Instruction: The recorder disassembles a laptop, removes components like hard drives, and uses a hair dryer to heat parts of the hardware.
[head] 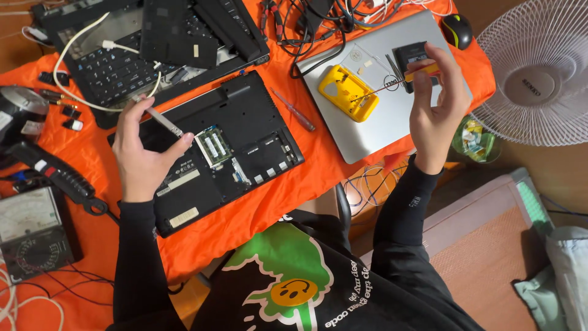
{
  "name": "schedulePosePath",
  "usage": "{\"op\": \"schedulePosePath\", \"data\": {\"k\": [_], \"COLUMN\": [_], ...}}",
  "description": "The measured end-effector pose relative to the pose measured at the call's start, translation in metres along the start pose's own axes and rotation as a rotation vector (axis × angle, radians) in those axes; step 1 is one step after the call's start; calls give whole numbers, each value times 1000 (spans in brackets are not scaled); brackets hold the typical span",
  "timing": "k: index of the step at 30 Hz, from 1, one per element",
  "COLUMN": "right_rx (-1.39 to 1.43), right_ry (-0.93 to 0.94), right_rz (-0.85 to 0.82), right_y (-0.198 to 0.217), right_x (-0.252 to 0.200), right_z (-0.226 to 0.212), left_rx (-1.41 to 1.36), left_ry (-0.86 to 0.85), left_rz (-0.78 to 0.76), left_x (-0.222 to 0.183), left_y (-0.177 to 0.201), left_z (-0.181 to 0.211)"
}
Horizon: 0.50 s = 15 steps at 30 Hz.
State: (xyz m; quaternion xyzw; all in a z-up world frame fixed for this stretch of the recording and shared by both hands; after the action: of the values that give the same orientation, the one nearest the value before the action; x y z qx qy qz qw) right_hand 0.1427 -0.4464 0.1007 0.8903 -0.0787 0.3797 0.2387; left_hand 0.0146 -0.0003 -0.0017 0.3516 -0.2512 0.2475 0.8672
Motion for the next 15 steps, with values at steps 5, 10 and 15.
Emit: {"op": "schedulePosePath", "data": {"k": [5, 10, 15], "right_rx": [-19, -10, 32], "right_ry": [-17, -43, -60], "right_rz": [61, 100, 130], "right_y": [9, 14, 16], "right_x": [-11, -24, -27], "right_z": [15, 25, 28], "left_rx": [1, 15, 15], "left_ry": [6, 5, 5], "left_rz": [-13, -18, -5], "left_x": [0, -1, 0], "left_y": [-2, -2, -2], "left_z": [-1, -1, 0]}}
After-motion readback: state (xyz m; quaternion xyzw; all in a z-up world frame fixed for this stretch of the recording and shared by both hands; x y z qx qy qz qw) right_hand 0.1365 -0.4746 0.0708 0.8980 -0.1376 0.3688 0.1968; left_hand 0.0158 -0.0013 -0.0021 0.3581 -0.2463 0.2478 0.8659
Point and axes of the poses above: each hand's wrist, its own x-axis towards the middle knuckle, its own y-axis out of the back of the hand, z = x × y, the point moved 2 cm from there along x, towards the middle knuckle, and after that the axes turned 8 degrees about z, right-handed, at the moved point
